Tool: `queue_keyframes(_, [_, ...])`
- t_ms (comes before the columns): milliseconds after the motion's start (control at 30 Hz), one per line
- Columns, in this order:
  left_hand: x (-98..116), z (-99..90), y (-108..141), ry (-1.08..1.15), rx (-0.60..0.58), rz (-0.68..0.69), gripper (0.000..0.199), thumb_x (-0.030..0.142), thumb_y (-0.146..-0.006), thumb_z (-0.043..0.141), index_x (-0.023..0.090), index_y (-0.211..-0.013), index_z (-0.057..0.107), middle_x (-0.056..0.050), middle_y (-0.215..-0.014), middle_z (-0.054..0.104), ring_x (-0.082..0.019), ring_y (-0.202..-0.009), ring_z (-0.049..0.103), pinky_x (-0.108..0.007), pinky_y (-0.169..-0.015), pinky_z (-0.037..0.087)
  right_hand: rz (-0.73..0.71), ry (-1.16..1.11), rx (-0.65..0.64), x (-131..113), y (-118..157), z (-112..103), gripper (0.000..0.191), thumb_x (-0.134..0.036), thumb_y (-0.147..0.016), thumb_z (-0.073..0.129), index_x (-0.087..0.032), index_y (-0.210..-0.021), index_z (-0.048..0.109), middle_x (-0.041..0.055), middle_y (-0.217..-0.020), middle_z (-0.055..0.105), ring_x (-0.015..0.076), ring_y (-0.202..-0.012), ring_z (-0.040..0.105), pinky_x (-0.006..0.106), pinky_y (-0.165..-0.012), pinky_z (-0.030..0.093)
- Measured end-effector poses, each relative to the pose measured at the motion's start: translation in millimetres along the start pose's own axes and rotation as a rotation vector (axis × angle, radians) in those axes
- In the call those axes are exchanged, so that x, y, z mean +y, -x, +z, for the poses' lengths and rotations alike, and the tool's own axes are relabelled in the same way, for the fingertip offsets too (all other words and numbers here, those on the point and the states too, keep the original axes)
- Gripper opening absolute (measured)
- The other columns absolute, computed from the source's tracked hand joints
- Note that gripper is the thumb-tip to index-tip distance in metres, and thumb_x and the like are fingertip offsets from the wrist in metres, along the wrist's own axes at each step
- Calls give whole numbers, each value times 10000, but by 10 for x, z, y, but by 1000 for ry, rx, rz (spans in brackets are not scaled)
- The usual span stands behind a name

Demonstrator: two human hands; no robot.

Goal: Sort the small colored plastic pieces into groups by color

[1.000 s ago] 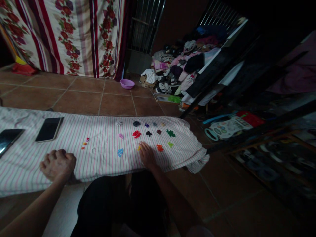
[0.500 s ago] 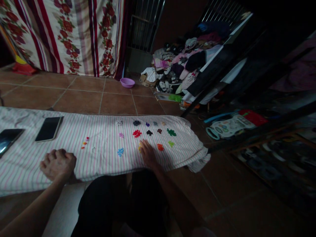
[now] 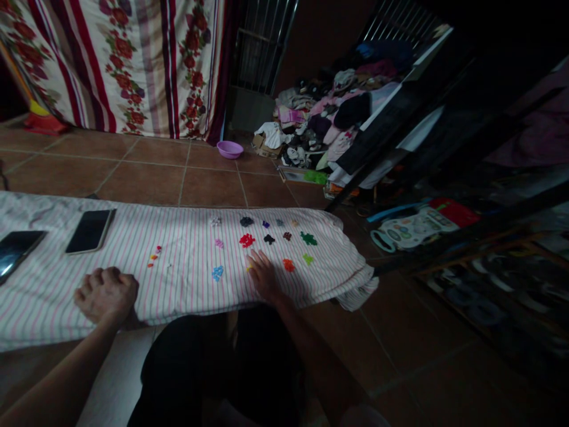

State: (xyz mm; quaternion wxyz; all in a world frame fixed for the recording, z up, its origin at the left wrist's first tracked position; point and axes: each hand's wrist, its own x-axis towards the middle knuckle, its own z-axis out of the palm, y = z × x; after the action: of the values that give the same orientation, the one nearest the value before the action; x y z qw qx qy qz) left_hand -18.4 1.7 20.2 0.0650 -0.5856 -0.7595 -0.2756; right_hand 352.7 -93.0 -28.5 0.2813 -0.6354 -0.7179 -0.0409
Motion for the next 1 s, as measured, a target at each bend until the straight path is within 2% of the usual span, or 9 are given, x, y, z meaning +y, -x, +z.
queue_keyframes(100, [16, -29, -5, 12, -11, -6, 408, 283, -817, 355, 115, -1075, 624, -200, -1117, 598, -348, -1134, 497, -546, -942, 351, 95, -60, 115, 108, 6, -55, 390, -273, -969, 327, -207, -1272, 564, 99, -1348, 537, 229, -1290, 435, 470, -1051, 399])
queue_keyframes(167, [18, -35, -10, 9, -23, -9, 410, 297, -828, 343, 112, -1060, 626, -203, -1117, 597, -349, -1149, 491, -541, -952, 354, 144, -75, 148, 160, 43, -99, 351, -283, -962, 359, -207, -1182, 622, 105, -1259, 587, 227, -1207, 501, 455, -1018, 426])
queue_keyframes(333, [-11, -11, -3, -5, -38, -2, 441, 309, -823, 330, 91, -1078, 614, -216, -1118, 588, -349, -1149, 483, -532, -946, 351, 184, -112, 90, 187, 214, -145, 206, -303, -900, 520, -220, -959, 699, 87, -1019, 648, 217, -1004, 578, 400, -916, 491])
queue_keyframes(467, [-55, 46, 12, 3, -10, 5, 466, 322, -823, 316, 92, -1114, 599, -201, -1125, 579, -331, -1155, 476, -515, -960, 328, 209, -163, 41, 169, 272, -118, 181, -250, -880, 535, -223, -960, 695, 78, -1001, 639, 203, -967, 584, 371, -887, 505])
queue_keyframes(600, [-74, 90, 16, -8, -1, -1, 479, 348, -825, 305, 85, -1088, 607, -192, -1112, 584, -312, -1144, 480, -489, -966, 321, 259, -187, 81, 156, 220, -113, 204, -229, -891, 495, -195, -955, 686, 92, -993, 630, 206, -960, 586, 371, -882, 508])
queue_keyframes(700, [-56, 75, 8, -24, -6, -9, 479, 353, -827, 287, 96, -1074, 607, -189, -1129, 583, -308, -1153, 476, -485, -961, 318, 283, -187, 85, 124, 181, -109, 224, -227, -900, 472, -189, -959, 684, 98, -1000, 628, 207, -964, 588, 370, -885, 508])
queue_keyframes(867, [-15, 32, -9, -47, -62, -33, 506, 359, -812, 261, 77, -1039, 615, -206, -1137, 584, -312, -1158, 469, -479, -964, 314, 286, -155, 22, 43, 176, -69, 217, -220, -870, 521, -206, -1006, 689, 88, -1039, 636, 206, -985, 588, 367, -909, 499])
queue_keyframes(1000, [-3, -2, 0, 22, -34, -43, 482, 350, -801, 294, 113, -1085, 603, -204, -1168, 575, -324, -1163, 466, -510, -964, 299, 282, -167, 52, 29, 171, -88, 238, -219, -886, 495, -205, -1015, 694, 85, -1038, 648, 205, -984, 594, 366, -905, 502])
